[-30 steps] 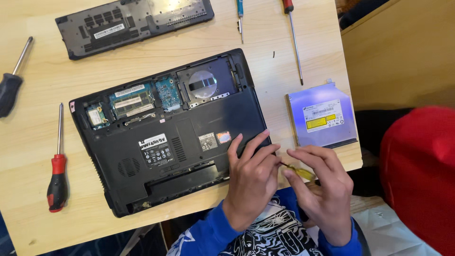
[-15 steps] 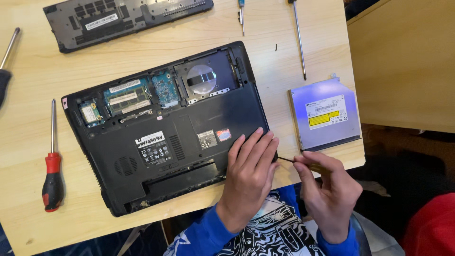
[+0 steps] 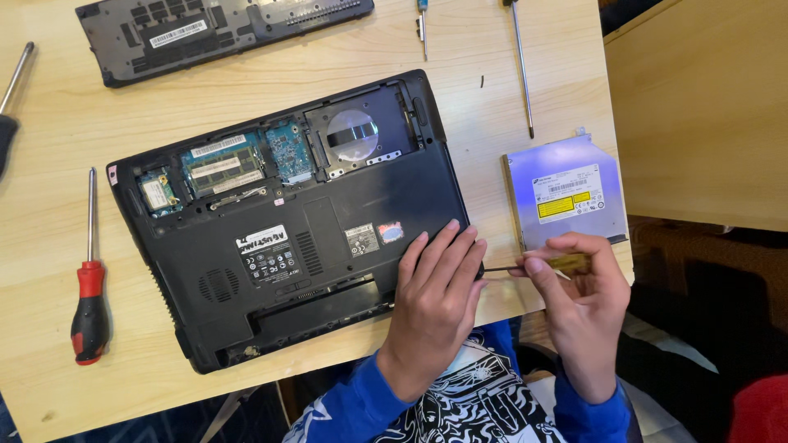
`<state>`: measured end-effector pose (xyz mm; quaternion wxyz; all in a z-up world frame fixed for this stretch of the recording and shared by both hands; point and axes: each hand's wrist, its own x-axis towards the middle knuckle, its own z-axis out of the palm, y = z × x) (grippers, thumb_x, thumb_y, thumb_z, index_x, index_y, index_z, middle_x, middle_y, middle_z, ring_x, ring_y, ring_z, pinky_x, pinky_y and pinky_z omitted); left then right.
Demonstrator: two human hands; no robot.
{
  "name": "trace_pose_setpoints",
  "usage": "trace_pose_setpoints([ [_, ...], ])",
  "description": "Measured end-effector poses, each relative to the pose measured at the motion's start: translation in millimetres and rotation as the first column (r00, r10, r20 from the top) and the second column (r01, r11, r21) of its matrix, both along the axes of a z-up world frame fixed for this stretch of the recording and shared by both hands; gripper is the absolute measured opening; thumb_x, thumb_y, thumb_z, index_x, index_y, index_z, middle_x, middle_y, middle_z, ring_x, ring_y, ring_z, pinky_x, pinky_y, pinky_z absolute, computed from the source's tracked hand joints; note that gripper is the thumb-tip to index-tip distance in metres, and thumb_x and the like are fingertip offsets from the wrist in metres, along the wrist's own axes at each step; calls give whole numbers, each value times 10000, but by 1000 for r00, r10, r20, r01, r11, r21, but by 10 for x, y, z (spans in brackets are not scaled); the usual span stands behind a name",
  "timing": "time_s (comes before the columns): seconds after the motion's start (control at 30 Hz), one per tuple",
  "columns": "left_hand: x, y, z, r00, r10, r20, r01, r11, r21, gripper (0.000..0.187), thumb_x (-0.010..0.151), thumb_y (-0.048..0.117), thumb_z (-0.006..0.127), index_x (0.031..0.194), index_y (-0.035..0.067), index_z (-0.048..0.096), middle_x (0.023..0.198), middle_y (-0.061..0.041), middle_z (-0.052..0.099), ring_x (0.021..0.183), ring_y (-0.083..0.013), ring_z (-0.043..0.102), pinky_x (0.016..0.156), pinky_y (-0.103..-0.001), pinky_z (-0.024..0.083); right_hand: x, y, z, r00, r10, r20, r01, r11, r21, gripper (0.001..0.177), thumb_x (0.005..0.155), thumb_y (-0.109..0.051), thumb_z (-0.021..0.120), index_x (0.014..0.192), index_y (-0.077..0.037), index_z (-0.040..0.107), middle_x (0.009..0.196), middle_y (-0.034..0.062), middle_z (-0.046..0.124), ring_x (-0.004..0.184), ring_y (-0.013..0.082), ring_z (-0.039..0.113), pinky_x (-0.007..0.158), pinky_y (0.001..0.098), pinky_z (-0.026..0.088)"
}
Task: The person removes the laptop battery, then uses a screwdriver to unscrew and remove the bottom cover. They open the laptop, inspect the keyboard area, and then reattach the bottom cover, securing it with screws.
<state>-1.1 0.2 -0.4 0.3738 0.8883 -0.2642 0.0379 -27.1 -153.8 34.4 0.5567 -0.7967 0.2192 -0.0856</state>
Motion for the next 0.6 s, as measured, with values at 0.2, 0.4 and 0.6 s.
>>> trace_pose_setpoints([
  [0.2,4,2,2,1000,-2,20,1,1000,17,501,840,72,812,1297,12,616,1364,-131,610,1335,-300,521,1132,-485,357,49,-17,12,999,-23,-33,27,994,109,237,900,22,668,1096,-3,538,912,167,675,824,224,723,794,317,661],
  [0.4,11,7,13,1000,-2,17,2,1000,12,485,856,89,803,1296,14,611,1367,-131,606,1340,-304,517,1132,-487,356,2,-24,-45,999,-35,6,35,998,59,253,902,24,679,1099,-6,523,912,169,684,798,226,724,796,291,634],
  [0.6,60,42,118,998,-6,-66,-5,985,-173,340,888,150,763,1189,28,667,1260,-141,659,1286,-361,560,1106,-529,371,25,30,45,996,-50,73,48,998,32,331,899,36,695,1148,-19,485,897,202,669,710,249,699,734,297,626],
])
